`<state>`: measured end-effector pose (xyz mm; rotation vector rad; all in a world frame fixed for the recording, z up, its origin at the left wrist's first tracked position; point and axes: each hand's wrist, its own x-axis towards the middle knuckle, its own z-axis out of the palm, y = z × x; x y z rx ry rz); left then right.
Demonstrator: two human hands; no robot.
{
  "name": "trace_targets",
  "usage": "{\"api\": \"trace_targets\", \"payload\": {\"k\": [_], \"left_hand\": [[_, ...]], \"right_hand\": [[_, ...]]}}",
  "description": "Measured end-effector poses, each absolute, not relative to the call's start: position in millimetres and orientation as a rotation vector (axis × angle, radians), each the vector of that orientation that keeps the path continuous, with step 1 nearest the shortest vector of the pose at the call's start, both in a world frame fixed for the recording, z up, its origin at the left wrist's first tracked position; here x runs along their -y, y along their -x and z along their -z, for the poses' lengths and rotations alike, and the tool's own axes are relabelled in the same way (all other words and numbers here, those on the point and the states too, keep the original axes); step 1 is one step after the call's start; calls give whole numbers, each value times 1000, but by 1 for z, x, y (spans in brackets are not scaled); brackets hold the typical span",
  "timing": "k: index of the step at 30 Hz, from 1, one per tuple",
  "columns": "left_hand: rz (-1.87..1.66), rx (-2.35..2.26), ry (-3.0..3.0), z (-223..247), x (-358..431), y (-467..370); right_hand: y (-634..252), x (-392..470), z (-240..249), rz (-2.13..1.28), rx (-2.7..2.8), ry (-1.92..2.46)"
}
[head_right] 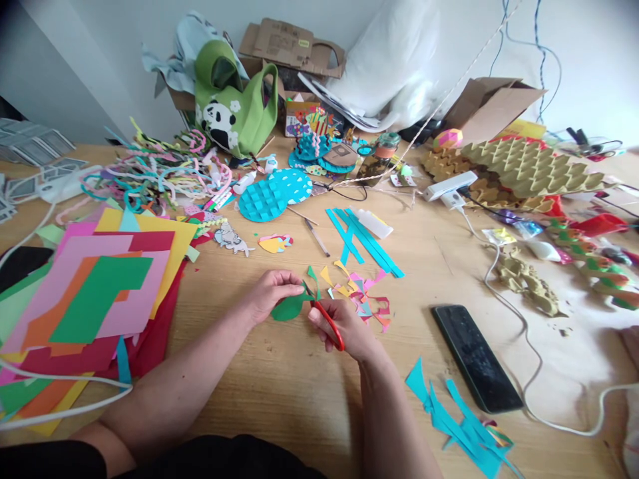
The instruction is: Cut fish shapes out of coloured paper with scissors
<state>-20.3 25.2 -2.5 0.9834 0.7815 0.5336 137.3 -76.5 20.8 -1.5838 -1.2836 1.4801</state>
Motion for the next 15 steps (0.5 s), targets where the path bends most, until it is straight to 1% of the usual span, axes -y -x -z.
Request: {"api": "trace_targets", "payload": {"k": [11, 15], "left_hand": [[-485, -765, -1055, 5, -28, 23], [-461, -739, -1023, 4, -30, 24]], "right_hand": [[-143, 78, -21, -1568, 1251, 1619], [-144, 78, -21, -1540, 1250, 1579]]}}
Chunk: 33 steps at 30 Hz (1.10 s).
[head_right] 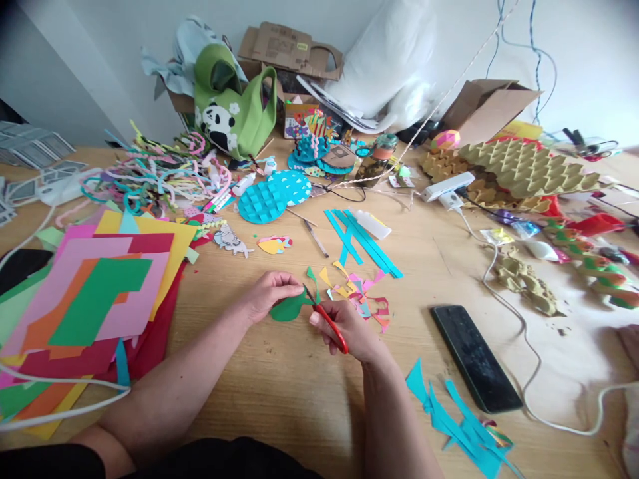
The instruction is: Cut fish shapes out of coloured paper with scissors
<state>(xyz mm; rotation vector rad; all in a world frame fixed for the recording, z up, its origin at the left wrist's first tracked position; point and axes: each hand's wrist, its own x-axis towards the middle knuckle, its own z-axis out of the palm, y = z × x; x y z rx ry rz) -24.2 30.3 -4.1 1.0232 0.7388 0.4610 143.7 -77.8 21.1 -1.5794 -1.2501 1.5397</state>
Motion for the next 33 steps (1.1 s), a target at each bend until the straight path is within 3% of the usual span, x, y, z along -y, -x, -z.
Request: {"api": "trace_targets", "payload": {"k": [12, 33], "left_hand": [[-340, -556, -549, 6, -34, 29], [-715, -680, -424, 7, -22, 13]], "right_hand": [[-131, 73, -12, -1181, 987, 1420], [-94, 63, 7, -1195, 771, 1578]]}}
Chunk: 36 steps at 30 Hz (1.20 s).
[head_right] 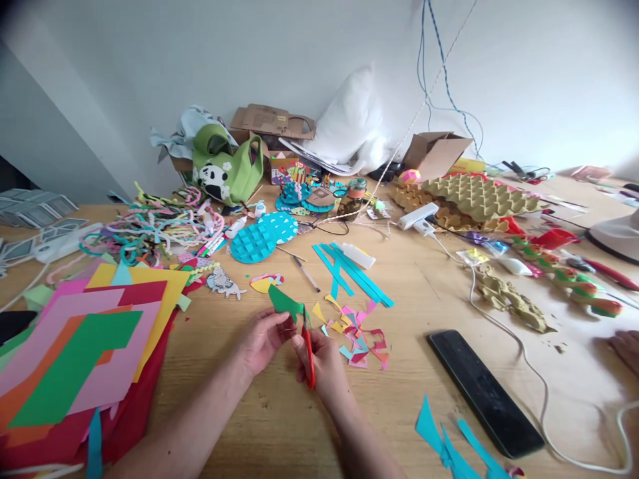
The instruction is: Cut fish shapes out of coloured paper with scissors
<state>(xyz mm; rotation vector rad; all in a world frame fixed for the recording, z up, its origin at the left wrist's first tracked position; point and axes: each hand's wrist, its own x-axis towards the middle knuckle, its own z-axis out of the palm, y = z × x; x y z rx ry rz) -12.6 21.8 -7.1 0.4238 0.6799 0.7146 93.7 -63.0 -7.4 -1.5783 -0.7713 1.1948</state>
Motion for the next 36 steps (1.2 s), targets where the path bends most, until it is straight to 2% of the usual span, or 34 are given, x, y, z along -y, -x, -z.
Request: {"api": "trace_targets", "payload": {"k": [22, 36], "left_hand": [[-737, -718, -525, 4, -18, 10], [-764, -716, -543, 3, -22, 12]], "right_hand": [[-87, 66, 8, -1122, 873, 1641], [-96, 69, 4, -1353, 927, 1524]]}}
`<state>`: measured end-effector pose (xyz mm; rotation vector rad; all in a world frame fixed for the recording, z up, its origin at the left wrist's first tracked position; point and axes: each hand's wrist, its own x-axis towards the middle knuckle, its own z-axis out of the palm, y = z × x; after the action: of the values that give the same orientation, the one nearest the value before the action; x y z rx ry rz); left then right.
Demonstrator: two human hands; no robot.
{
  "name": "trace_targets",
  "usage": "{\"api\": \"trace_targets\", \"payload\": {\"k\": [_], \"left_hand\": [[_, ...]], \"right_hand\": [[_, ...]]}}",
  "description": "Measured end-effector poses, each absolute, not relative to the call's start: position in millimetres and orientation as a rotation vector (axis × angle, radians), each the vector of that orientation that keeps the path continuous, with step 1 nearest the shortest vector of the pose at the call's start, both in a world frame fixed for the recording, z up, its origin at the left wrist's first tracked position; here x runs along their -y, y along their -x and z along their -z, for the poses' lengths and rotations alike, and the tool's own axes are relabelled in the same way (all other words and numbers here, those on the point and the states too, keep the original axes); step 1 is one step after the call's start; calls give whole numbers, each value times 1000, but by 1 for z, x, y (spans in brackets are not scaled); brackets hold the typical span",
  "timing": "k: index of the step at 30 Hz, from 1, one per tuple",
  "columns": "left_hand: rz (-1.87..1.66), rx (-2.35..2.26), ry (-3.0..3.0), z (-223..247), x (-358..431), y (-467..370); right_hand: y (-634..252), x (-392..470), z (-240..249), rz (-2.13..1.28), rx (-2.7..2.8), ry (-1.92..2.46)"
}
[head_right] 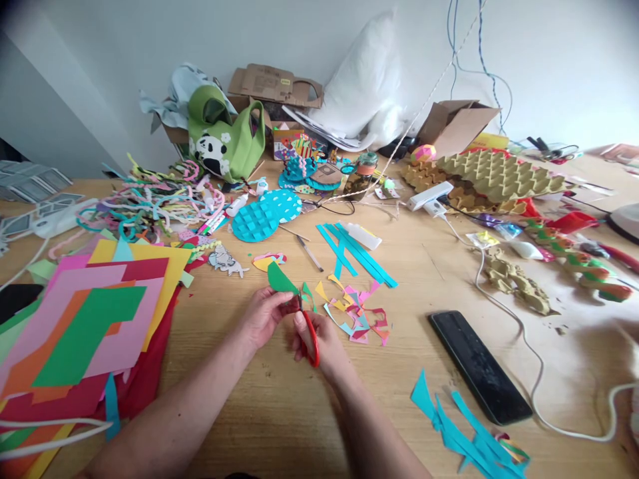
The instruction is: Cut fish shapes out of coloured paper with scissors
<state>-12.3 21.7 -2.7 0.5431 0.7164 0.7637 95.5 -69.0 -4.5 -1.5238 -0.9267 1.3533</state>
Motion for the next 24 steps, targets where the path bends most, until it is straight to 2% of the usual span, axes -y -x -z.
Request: {"api": "trace_targets", "payload": {"k": [24], "left_hand": [[-792, -715, -562, 3, -14, 7]], "right_hand": [[-92, 69, -4, -1249, 887, 1576]]}}
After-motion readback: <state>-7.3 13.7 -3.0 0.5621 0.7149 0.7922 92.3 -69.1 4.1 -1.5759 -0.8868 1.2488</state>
